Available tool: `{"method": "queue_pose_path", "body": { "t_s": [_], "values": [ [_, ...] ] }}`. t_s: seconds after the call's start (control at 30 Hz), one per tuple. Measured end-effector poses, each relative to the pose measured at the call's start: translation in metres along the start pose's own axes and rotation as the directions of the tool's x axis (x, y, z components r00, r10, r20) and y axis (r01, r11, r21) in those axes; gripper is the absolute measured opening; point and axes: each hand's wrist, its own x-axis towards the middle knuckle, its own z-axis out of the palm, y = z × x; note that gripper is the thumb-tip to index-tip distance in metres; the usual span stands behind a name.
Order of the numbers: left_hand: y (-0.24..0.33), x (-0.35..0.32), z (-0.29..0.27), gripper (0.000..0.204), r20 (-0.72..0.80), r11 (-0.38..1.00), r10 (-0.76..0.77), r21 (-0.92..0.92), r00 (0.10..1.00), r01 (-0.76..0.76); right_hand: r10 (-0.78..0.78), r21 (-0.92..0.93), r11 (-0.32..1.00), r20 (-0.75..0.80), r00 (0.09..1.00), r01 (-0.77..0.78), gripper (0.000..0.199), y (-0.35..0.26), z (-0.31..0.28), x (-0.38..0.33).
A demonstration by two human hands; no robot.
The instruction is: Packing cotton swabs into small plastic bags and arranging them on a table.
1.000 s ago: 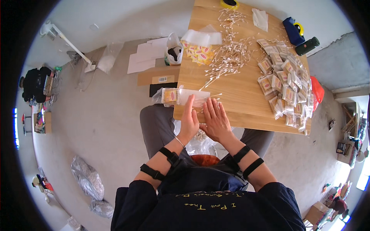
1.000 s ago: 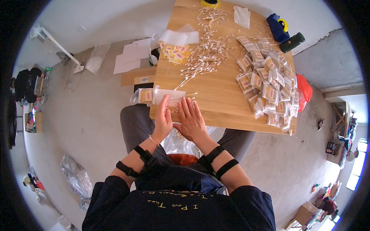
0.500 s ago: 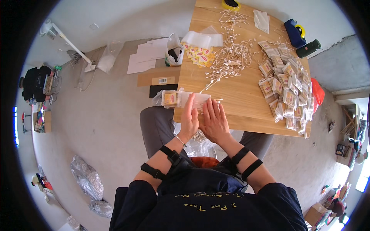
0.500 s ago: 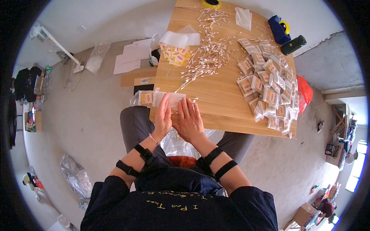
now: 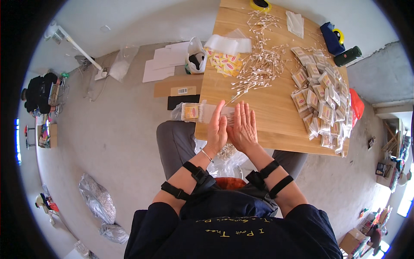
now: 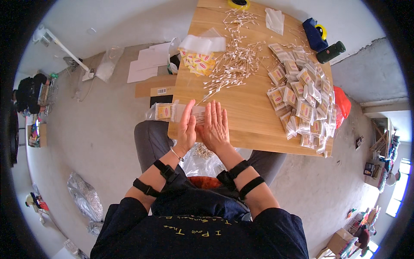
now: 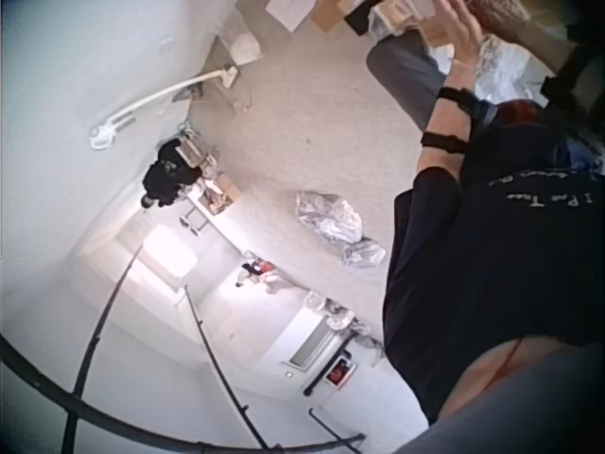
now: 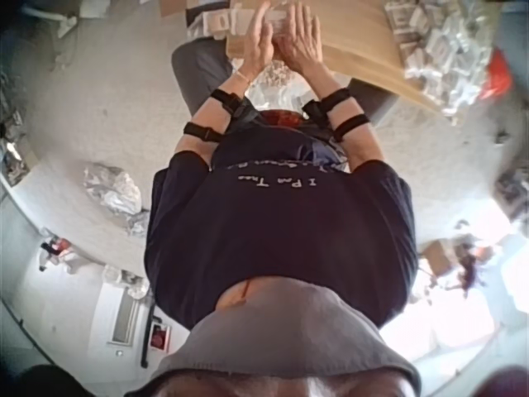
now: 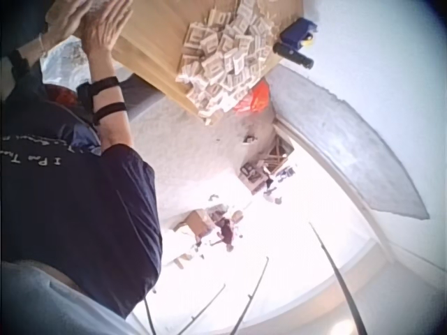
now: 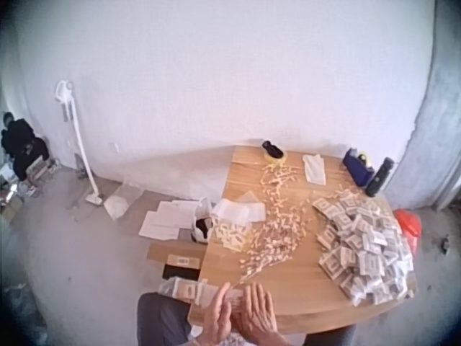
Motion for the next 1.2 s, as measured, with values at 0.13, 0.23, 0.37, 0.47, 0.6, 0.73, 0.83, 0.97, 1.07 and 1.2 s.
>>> {"method": "queue_pose_path", "body": {
  "t_s": [0.13,0.23,0.37,0.47,0.6,0.73,0.83,0.97,1.07,1.2],
  "values": [
    [0.006,0.003,-0.008,0.054,-0.041,1.0,-0.016,0.023,0.999,0.017,-0.011,-0.073,0.997,0.004,1.0,0.012,0.084,0.0,-0.008,-0.014],
    [0.005,-0.005,-0.015,0.054,-0.059,0.998,-0.031,0.051,0.998,0.034,-0.062,-0.103,0.992,0.08,0.995,0.07,0.081,0.0,-0.01,-0.02],
    [0.006,-0.013,-0.007,0.053,0.0,0.997,-0.011,0.082,1.0,0.011,-0.065,-0.163,0.983,0.127,0.99,0.086,0.079,-0.003,-0.012,-0.015],
    [0.006,-0.009,-0.003,0.051,0.003,0.996,0.002,0.084,1.0,-0.003,-0.079,-0.251,0.963,0.102,0.992,0.103,0.079,-0.005,-0.011,-0.007],
    [0.005,-0.002,0.002,0.051,-0.007,0.998,-0.042,0.04,0.999,0.042,-0.08,-0.297,0.949,0.1,0.992,0.107,0.079,-0.005,-0.007,-0.013],
    [-0.004,-0.003,-0.002,0.053,-0.008,0.999,-0.028,-0.036,1.0,0.028,-0.107,-0.239,0.963,0.07,0.992,0.121,0.079,-0.007,-0.002,-0.026],
    [-0.008,-0.005,-0.002,0.054,-0.018,0.995,-0.044,-0.096,0.999,0.042,-0.1,-0.241,0.964,0.057,0.993,0.111,0.079,-0.009,-0.003,-0.019],
    [-0.01,-0.005,-0.001,0.053,-0.041,0.997,-0.016,-0.07,0.999,0.013,-0.108,-0.238,0.964,0.072,0.992,0.122,0.079,-0.008,-0.005,-0.017],
    [-0.011,-0.006,-0.005,0.055,-0.003,0.997,-0.035,-0.072,0.999,0.034,-0.088,-0.162,0.982,0.077,0.993,0.099,0.079,-0.007,-0.008,-0.022],
    [-0.005,-0.006,-0.002,0.054,-0.027,0.996,-0.035,-0.079,0.999,0.033,-0.085,-0.128,0.988,0.032,0.996,0.088,0.079,-0.001,-0.013,-0.025]
  ]
}}
